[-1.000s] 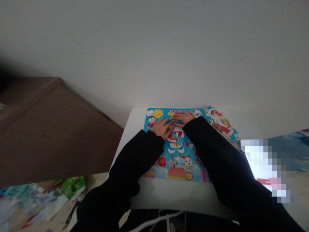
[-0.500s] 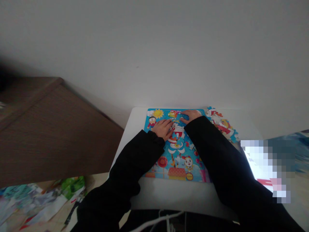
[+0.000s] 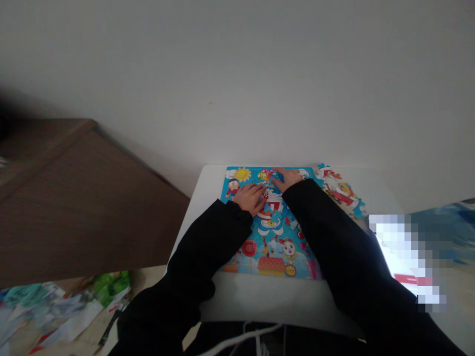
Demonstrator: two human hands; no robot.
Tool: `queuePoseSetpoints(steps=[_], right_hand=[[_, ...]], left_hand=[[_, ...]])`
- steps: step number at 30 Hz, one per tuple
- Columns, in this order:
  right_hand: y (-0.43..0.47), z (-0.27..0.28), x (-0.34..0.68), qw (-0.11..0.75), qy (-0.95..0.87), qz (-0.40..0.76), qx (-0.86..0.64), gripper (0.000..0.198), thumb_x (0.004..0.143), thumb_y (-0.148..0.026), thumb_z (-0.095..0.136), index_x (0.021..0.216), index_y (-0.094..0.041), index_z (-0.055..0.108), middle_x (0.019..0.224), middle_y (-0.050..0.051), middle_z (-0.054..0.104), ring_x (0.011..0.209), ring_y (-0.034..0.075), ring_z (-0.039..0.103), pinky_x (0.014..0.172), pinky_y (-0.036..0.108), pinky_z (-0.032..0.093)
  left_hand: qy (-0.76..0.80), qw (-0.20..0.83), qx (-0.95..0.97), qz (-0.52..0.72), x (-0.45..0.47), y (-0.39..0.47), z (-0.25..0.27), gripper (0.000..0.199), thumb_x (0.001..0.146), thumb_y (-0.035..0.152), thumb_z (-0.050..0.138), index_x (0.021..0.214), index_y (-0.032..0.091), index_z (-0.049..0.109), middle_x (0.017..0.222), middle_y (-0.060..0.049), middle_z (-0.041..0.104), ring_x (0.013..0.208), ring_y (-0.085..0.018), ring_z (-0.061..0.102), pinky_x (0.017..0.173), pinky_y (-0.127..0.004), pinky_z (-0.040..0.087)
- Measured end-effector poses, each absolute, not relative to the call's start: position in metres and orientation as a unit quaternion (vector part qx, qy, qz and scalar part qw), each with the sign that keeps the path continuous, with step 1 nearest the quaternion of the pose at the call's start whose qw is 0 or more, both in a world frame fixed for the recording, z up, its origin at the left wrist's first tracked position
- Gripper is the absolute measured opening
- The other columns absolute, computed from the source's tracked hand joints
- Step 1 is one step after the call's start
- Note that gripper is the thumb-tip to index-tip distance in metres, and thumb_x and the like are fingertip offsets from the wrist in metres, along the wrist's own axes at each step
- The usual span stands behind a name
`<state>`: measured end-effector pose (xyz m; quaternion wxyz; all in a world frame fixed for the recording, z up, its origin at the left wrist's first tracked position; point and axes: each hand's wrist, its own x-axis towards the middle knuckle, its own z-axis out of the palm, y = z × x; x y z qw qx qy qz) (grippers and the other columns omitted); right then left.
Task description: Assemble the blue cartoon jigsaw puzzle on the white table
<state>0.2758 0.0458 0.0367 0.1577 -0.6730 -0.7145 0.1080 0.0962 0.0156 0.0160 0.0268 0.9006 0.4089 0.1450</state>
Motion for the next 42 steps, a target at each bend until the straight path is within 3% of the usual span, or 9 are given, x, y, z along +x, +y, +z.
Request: queuePoseSetpoints(steps=[6,11,14,22,26,35,42], right_hand=[[0.054,0.038,0.28,0.236,-0.663,0.207,-0.68,0.042,0.076,-0.029,0.053,0.116,-0.019,0.046,0.105,0.005,0.063,0.091,0.016,0.06,0.084,0.031,0.044],[0.058,0.045,0.28,0.115,-0.676,0.176,-0.706,0.05,0.077,-0.034,0.05,0.123,-0.018,0.04,0.102,0.011,0.063,0.09,0.025,0.06,0.078,0.036,0.045],[0.057,0.047,0.278,0.089,-0.69,0.158,-0.701,0.048,0.077,-0.034,0.049,0.122,-0.02,0.039,0.098,0.011,0.064,0.087,0.025,0.061,0.073,0.036,0.045],[0.071,0.032,0.288,0.222,-0.629,0.23,-0.708,0.038,0.067,-0.028,0.061,0.103,-0.021,0.049,0.082,0.001,0.065,0.069,0.015,0.059,0.07,0.029,0.046],[0.079,0.025,0.296,0.231,-0.606,0.277,-0.709,0.042,0.06,-0.026,0.068,0.099,-0.019,0.054,0.083,0.001,0.064,0.066,0.012,0.057,0.068,0.028,0.047],[0.088,0.03,0.298,0.275,-0.533,0.408,-0.689,0.029,0.062,-0.023,0.069,0.09,-0.015,0.063,0.072,0.001,0.065,0.066,0.011,0.06,0.068,0.024,0.049],[0.09,0.041,0.299,0.316,-0.512,0.38,-0.702,0.025,0.066,-0.02,0.067,0.091,-0.016,0.064,0.077,0.003,0.068,0.071,0.014,0.063,0.071,0.027,0.051]], left_hand=[[0.406,0.021,0.901,0.15,0.096,0.016,0.015,0.039,0.085,0.034,0.04,0.114,0.013,0.055,0.117,-0.01,0.057,0.108,-0.024,0.051,0.092,-0.042,0.041],[0.41,0.013,0.901,0.144,0.097,0.014,0.016,0.039,0.084,0.034,0.042,0.114,0.013,0.055,0.117,-0.009,0.057,0.107,-0.026,0.051,0.09,-0.043,0.043],[0.408,0.009,0.902,0.141,0.097,0.014,0.017,0.039,0.084,0.034,0.042,0.114,0.013,0.056,0.117,-0.008,0.057,0.107,-0.027,0.051,0.089,-0.042,0.043],[0.405,-0.002,0.904,0.137,0.097,0.015,0.014,0.039,0.083,0.032,0.044,0.115,0.014,0.055,0.117,-0.008,0.057,0.105,-0.026,0.051,0.089,-0.042,0.043],[0.407,-0.004,0.901,0.151,0.098,0.015,0.011,0.038,0.083,0.033,0.043,0.114,0.014,0.056,0.118,-0.009,0.057,0.105,-0.026,0.051,0.089,-0.041,0.043],[0.399,-0.005,0.904,0.155,0.097,0.015,0.013,0.038,0.084,0.032,0.042,0.113,0.013,0.056,0.118,-0.011,0.056,0.106,-0.025,0.051,0.09,-0.04,0.043],[0.407,0.005,0.904,0.133,0.097,0.014,0.015,0.039,0.084,0.032,0.041,0.115,0.014,0.055,0.12,-0.01,0.055,0.108,-0.025,0.05,0.092,-0.04,0.041]])
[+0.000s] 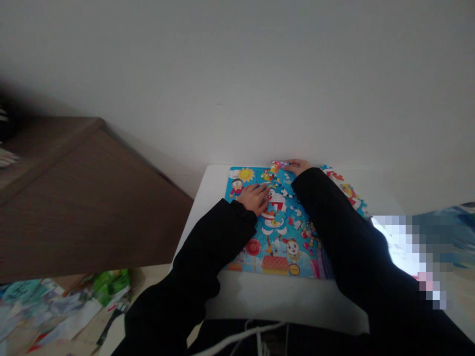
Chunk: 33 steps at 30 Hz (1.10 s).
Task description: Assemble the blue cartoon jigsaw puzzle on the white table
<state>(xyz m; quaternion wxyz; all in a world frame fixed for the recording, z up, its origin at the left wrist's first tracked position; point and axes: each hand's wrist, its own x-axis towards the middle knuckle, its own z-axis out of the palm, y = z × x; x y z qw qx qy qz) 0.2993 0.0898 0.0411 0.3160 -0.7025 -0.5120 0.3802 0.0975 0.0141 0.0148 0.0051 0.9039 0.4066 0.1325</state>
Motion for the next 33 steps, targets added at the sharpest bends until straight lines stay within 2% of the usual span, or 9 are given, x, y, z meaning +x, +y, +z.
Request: queuePoseSetpoints(steps=[5,9,16,20,27,33], right_hand=[[0.089,0.044,0.291,0.28,-0.52,0.415,-0.692,0.028,0.069,-0.018,0.064,0.096,-0.014,0.063,0.078,0.004,0.068,0.07,0.014,0.063,0.068,0.026,0.052],[0.091,0.04,0.283,0.229,-0.563,0.38,-0.697,0.033,0.07,-0.019,0.063,0.103,-0.014,0.062,0.082,0.004,0.068,0.071,0.013,0.063,0.068,0.025,0.051],[0.086,0.036,0.281,0.159,-0.666,0.218,-0.695,0.033,0.072,-0.031,0.06,0.103,-0.02,0.063,0.091,0.003,0.067,0.085,0.016,0.061,0.079,0.029,0.047],[0.088,0.032,0.284,0.119,-0.722,0.158,-0.663,0.037,0.076,-0.036,0.056,0.11,-0.022,0.059,0.099,0.004,0.065,0.088,0.017,0.06,0.081,0.029,0.046],[0.078,0.043,0.285,0.063,-0.792,0.075,-0.602,0.04,0.079,-0.033,0.053,0.116,-0.019,0.056,0.115,0.011,0.056,0.105,0.023,0.052,0.093,0.036,0.039],[0.052,0.043,0.284,0.054,-0.872,0.126,-0.47,0.034,0.075,-0.03,0.058,0.108,-0.027,0.061,0.12,0.004,0.055,0.111,0.021,0.05,0.098,0.036,0.036]], left_hand=[[0.415,0.016,0.899,0.136,0.097,0.013,0.015,0.038,0.084,0.032,0.041,0.117,0.015,0.053,0.121,-0.009,0.054,0.111,-0.025,0.047,0.093,-0.041,0.04],[0.421,0.023,0.898,0.123,0.097,0.013,0.017,0.039,0.084,0.032,0.044,0.119,0.016,0.051,0.123,-0.008,0.052,0.112,-0.025,0.046,0.094,-0.04,0.039],[0.427,0.035,0.898,0.105,0.099,0.012,0.026,0.039,0.083,0.031,0.043,0.117,0.015,0.052,0.125,-0.007,0.05,0.111,-0.025,0.046,0.094,-0.04,0.038],[0.441,0.031,0.892,0.099,0.1,0.01,0.027,0.038,0.084,0.032,0.043,0.117,0.016,0.051,0.13,-0.007,0.045,0.116,-0.027,0.041,0.094,-0.044,0.037],[0.451,0.031,0.886,0.097,0.1,0.01,0.025,0.037,0.084,0.034,0.043,0.117,0.019,0.05,0.131,-0.005,0.045,0.118,-0.028,0.04,0.093,-0.046,0.037],[0.45,0.024,0.887,0.102,0.101,0.01,0.022,0.039,0.084,0.035,0.043,0.119,0.019,0.048,0.131,-0.005,0.045,0.117,-0.028,0.041,0.091,-0.045,0.038]])
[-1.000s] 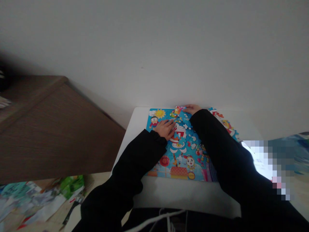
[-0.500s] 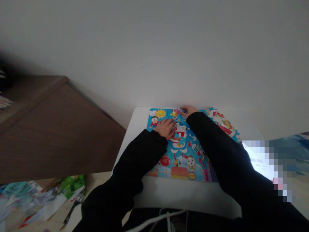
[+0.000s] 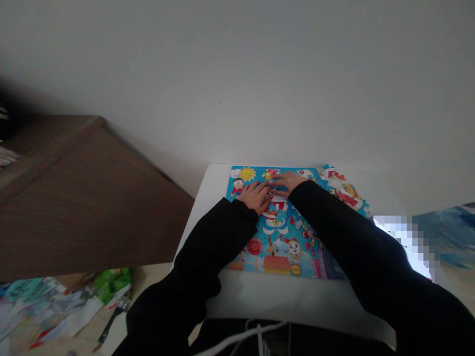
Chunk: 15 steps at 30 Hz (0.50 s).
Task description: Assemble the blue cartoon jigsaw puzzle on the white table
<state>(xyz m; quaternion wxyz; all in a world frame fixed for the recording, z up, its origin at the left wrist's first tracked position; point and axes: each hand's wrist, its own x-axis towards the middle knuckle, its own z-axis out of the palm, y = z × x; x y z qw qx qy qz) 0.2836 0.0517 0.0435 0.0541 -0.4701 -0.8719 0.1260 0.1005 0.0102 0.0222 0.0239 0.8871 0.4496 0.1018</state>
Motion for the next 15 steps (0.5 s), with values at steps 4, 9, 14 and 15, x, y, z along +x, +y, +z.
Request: queuePoseSetpoints(steps=[4,9,14,15], right_hand=[[0.047,0.036,0.287,0.061,-0.864,0.159,-0.473,0.038,0.076,-0.025,0.057,0.115,-0.021,0.057,0.124,0.007,0.052,0.116,0.02,0.046,0.1,0.035,0.034],[0.046,0.032,0.291,0.099,-0.844,0.187,-0.492,0.036,0.075,-0.023,0.058,0.111,-0.025,0.059,0.123,0.004,0.051,0.118,0.02,0.044,0.1,0.039,0.035],[0.044,0.029,0.297,0.114,-0.84,0.201,-0.492,0.032,0.076,-0.022,0.058,0.107,-0.029,0.061,0.124,0.001,0.05,0.119,0.019,0.041,0.098,0.041,0.036],[0.044,0.029,0.297,0.11,-0.841,0.199,-0.491,0.03,0.076,-0.022,0.057,0.105,-0.028,0.062,0.124,0.002,0.05,0.119,0.019,0.042,0.098,0.04,0.036]], left_hand=[[0.452,0.027,0.886,0.1,0.101,0.01,0.022,0.04,0.084,0.036,0.043,0.12,0.019,0.048,0.13,-0.005,0.046,0.117,-0.028,0.04,0.092,-0.045,0.037],[0.457,0.026,0.883,0.106,0.1,0.01,0.02,0.039,0.084,0.037,0.044,0.119,0.021,0.048,0.129,-0.005,0.046,0.118,-0.027,0.04,0.092,-0.045,0.038],[0.453,0.027,0.884,0.113,0.1,0.01,0.02,0.038,0.084,0.037,0.044,0.118,0.021,0.049,0.129,-0.004,0.047,0.118,-0.027,0.04,0.092,-0.045,0.038],[0.454,0.028,0.884,0.112,0.1,0.011,0.02,0.038,0.084,0.037,0.043,0.118,0.021,0.049,0.129,-0.004,0.047,0.118,-0.027,0.04,0.092,-0.045,0.038]])
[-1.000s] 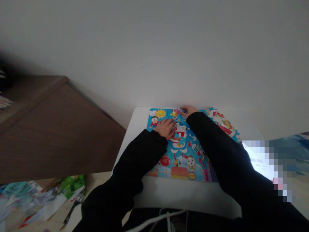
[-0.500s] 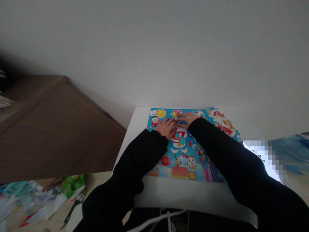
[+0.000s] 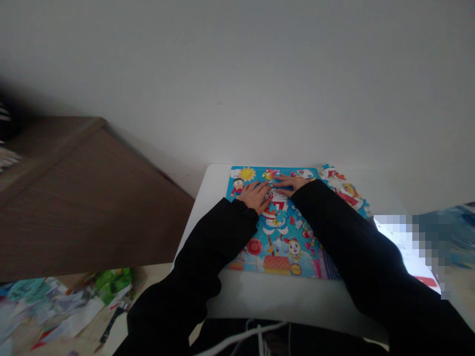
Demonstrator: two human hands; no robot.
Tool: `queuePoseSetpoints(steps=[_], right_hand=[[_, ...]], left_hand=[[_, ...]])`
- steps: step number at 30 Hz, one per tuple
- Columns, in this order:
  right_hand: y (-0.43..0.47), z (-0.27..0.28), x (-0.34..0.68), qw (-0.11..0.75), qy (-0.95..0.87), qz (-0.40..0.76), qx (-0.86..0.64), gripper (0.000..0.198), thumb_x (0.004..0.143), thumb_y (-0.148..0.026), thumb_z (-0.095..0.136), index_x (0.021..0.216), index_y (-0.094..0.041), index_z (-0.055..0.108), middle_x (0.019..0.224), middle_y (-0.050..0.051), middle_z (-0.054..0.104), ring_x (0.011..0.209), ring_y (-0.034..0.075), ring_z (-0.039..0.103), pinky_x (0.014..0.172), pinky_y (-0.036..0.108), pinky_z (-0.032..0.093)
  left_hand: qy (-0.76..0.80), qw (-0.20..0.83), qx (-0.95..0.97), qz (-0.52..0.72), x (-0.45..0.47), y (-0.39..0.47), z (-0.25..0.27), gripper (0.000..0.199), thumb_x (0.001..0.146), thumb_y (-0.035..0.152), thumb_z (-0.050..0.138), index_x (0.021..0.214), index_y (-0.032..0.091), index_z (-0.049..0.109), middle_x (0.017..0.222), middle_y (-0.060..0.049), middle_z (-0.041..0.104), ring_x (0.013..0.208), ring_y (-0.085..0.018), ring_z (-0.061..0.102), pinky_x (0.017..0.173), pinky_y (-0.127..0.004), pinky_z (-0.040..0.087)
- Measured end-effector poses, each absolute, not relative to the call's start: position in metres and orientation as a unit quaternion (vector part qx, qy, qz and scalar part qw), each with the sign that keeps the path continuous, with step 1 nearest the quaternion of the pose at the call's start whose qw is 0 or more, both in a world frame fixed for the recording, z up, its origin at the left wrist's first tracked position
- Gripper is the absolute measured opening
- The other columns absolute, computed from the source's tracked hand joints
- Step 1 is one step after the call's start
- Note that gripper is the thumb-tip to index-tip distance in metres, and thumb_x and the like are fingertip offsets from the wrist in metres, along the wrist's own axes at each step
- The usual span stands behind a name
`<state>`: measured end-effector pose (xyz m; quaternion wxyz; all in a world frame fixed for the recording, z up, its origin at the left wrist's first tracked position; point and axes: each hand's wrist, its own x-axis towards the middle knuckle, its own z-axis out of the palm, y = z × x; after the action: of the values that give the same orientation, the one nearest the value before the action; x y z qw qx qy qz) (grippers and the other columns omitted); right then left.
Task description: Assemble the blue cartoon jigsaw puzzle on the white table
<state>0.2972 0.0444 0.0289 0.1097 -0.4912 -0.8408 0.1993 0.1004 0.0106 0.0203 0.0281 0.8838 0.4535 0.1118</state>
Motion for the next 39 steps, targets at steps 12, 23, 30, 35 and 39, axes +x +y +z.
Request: queuePoseSetpoints(steps=[12,23,30,35,39], right_hand=[[0.044,0.039,0.292,0.052,-0.853,0.187,-0.485,0.028,0.075,-0.015,0.056,0.099,-0.029,0.064,0.123,-0.001,0.05,0.119,0.02,0.041,0.099,0.039,0.036],[0.057,0.032,0.304,0.043,-0.852,0.177,-0.49,0.02,0.071,-0.027,0.061,0.09,-0.03,0.066,0.113,-0.005,0.059,0.113,0.02,0.049,0.1,0.041,0.034],[0.06,0.031,0.306,0.021,-0.877,0.092,-0.471,0.039,0.071,-0.04,0.061,0.108,-0.026,0.061,0.118,0.001,0.057,0.109,0.019,0.053,0.095,0.032,0.04],[0.059,0.036,0.303,-0.025,-0.883,0.078,-0.461,0.04,0.077,-0.038,0.055,0.115,-0.027,0.056,0.121,0.0,0.055,0.11,0.019,0.051,0.096,0.031,0.039],[0.059,0.044,0.298,-0.076,-0.876,0.089,-0.468,0.038,0.079,-0.036,0.053,0.116,-0.032,0.054,0.126,-0.002,0.05,0.111,0.021,0.05,0.094,0.035,0.04]], left_hand=[[0.465,0.044,0.879,0.101,0.1,0.012,0.022,0.041,0.085,0.037,0.042,0.122,0.02,0.046,0.13,-0.003,0.046,0.118,-0.026,0.041,0.093,-0.044,0.038],[0.455,0.04,0.887,0.074,0.099,0.011,0.025,0.042,0.086,0.039,0.04,0.124,0.024,0.045,0.132,0.0,0.043,0.119,-0.026,0.039,0.095,-0.044,0.036],[0.457,0.045,0.884,0.082,0.1,0.012,0.026,0.042,0.086,0.039,0.04,0.124,0.023,0.044,0.131,0.0,0.045,0.118,-0.025,0.039,0.095,-0.043,0.035],[0.461,0.044,0.881,0.097,0.098,0.012,0.023,0.045,0.085,0.041,0.04,0.125,0.021,0.043,0.131,-0.001,0.045,0.118,-0.025,0.039,0.095,-0.042,0.034],[0.463,0.044,0.88,0.093,0.098,0.012,0.023,0.046,0.085,0.04,0.04,0.126,0.02,0.042,0.132,-0.002,0.044,0.119,-0.024,0.038,0.096,-0.041,0.033]])
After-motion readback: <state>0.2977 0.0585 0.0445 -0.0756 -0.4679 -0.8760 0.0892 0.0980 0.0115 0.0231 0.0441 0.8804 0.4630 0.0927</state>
